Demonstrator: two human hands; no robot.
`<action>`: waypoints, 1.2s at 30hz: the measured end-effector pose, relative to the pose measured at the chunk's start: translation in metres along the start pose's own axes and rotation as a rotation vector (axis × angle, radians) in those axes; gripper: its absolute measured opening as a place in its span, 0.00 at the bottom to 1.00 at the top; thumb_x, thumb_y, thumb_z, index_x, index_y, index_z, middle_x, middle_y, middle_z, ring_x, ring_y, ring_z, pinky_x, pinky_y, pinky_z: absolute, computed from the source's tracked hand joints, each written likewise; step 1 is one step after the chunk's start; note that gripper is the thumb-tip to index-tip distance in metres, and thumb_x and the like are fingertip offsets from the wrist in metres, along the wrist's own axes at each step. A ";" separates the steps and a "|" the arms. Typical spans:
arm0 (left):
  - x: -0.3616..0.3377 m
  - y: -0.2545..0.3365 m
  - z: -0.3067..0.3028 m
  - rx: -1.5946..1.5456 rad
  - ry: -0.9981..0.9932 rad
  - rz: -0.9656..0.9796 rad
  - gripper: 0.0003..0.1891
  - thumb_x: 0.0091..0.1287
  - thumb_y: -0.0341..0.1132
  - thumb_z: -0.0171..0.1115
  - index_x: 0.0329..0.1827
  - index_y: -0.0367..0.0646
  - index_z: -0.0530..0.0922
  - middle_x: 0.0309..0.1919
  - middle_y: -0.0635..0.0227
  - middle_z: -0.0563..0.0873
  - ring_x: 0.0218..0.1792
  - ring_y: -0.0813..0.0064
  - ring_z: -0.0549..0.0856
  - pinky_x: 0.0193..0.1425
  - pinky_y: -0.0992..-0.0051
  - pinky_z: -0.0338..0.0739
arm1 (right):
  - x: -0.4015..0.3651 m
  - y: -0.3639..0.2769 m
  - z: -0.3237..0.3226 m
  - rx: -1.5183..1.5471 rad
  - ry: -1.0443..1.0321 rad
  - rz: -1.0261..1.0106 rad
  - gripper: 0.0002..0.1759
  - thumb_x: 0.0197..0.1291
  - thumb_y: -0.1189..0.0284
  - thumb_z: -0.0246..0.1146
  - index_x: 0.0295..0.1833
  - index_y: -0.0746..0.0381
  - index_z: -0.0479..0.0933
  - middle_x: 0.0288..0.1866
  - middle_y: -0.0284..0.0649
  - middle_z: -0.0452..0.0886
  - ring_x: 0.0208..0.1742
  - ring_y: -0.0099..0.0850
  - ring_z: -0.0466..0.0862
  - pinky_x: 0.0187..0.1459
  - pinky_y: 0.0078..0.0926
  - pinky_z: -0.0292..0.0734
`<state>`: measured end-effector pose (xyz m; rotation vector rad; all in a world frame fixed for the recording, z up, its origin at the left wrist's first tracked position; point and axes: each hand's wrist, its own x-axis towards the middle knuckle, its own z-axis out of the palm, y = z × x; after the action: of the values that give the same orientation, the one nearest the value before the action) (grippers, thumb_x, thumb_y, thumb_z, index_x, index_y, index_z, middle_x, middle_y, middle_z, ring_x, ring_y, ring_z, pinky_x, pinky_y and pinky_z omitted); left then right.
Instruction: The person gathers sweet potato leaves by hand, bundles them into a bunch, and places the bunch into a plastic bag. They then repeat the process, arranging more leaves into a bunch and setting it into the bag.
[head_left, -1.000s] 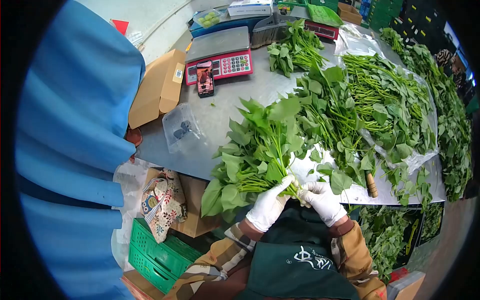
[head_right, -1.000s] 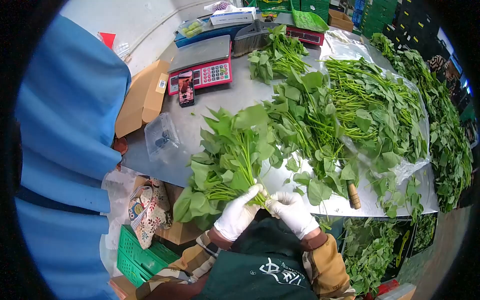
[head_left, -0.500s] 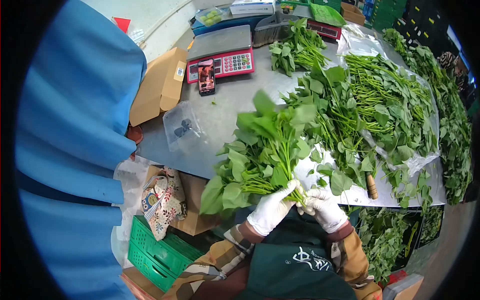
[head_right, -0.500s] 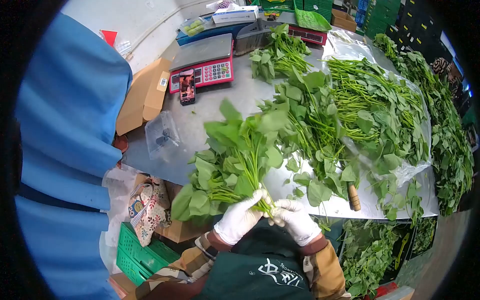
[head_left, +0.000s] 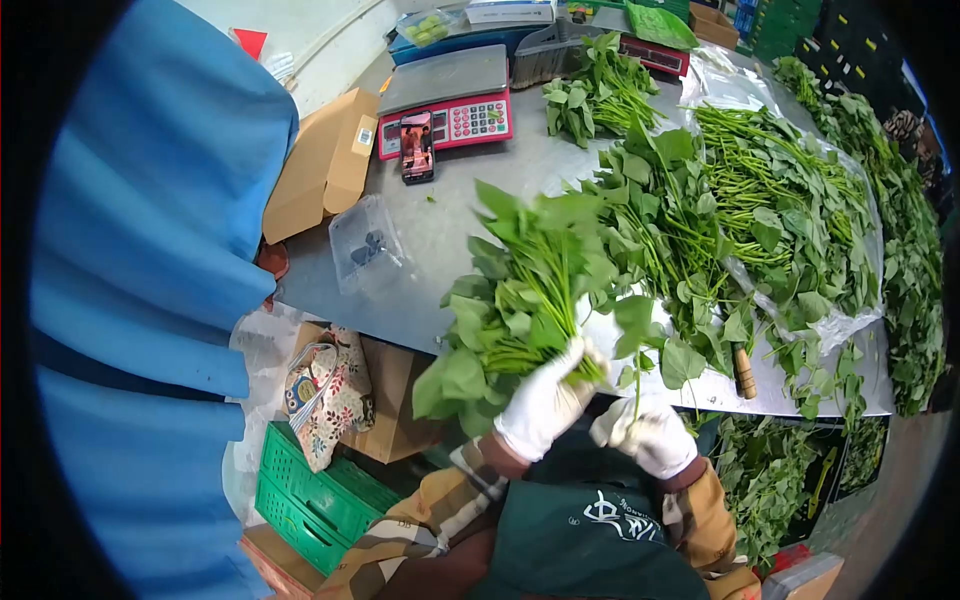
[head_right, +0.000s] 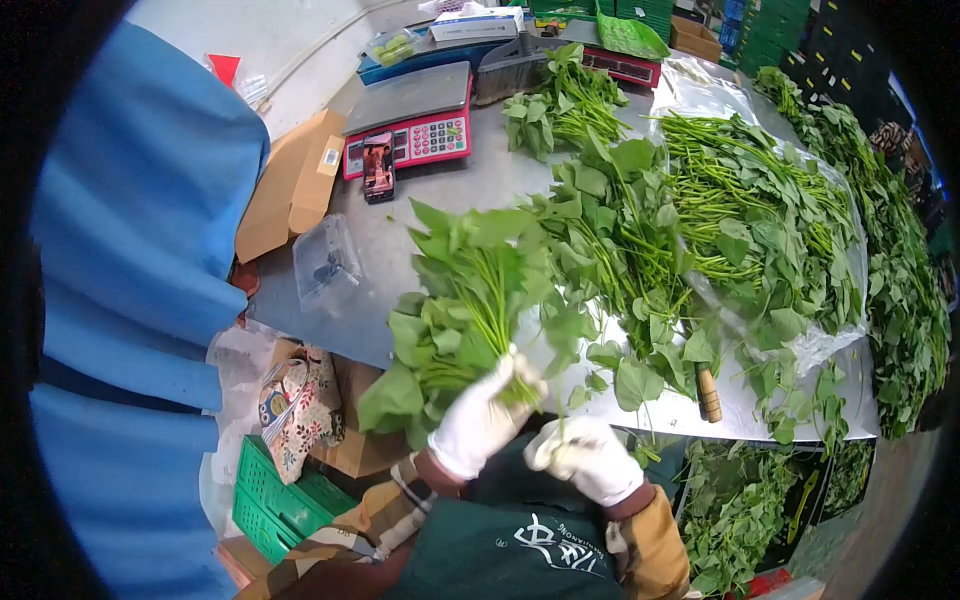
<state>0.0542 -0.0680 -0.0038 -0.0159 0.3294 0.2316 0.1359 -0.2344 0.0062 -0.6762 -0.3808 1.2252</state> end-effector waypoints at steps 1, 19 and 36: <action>0.007 0.005 0.002 -0.025 -0.017 0.030 0.08 0.73 0.31 0.55 0.52 0.41 0.77 0.41 0.65 0.82 0.45 0.69 0.81 0.60 0.64 0.76 | 0.001 0.006 0.005 0.003 -0.101 -0.027 0.07 0.58 0.77 0.67 0.39 0.70 0.81 0.37 0.48 0.83 0.28 0.22 0.76 0.30 0.17 0.70; 0.021 0.029 -0.046 0.366 0.194 0.236 0.06 0.70 0.25 0.58 0.48 0.36 0.77 0.40 0.63 0.81 0.41 0.70 0.81 0.54 0.68 0.79 | 0.012 -0.117 -0.029 -0.688 0.569 -0.292 0.16 0.67 0.68 0.61 0.53 0.68 0.80 0.38 0.38 0.85 0.34 0.23 0.81 0.40 0.22 0.77; 0.020 0.029 -0.061 0.519 0.116 0.189 0.06 0.72 0.29 0.57 0.47 0.37 0.78 0.40 0.64 0.82 0.44 0.70 0.82 0.56 0.69 0.77 | 0.110 -0.075 -0.110 -0.944 0.669 -0.171 0.09 0.59 0.76 0.67 0.43 0.65 0.78 0.31 0.33 0.81 0.28 0.19 0.77 0.30 0.19 0.74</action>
<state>0.0459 -0.0383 -0.0675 0.5174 0.5001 0.3271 0.2916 -0.1729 -0.0364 -1.7580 -0.4276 0.5394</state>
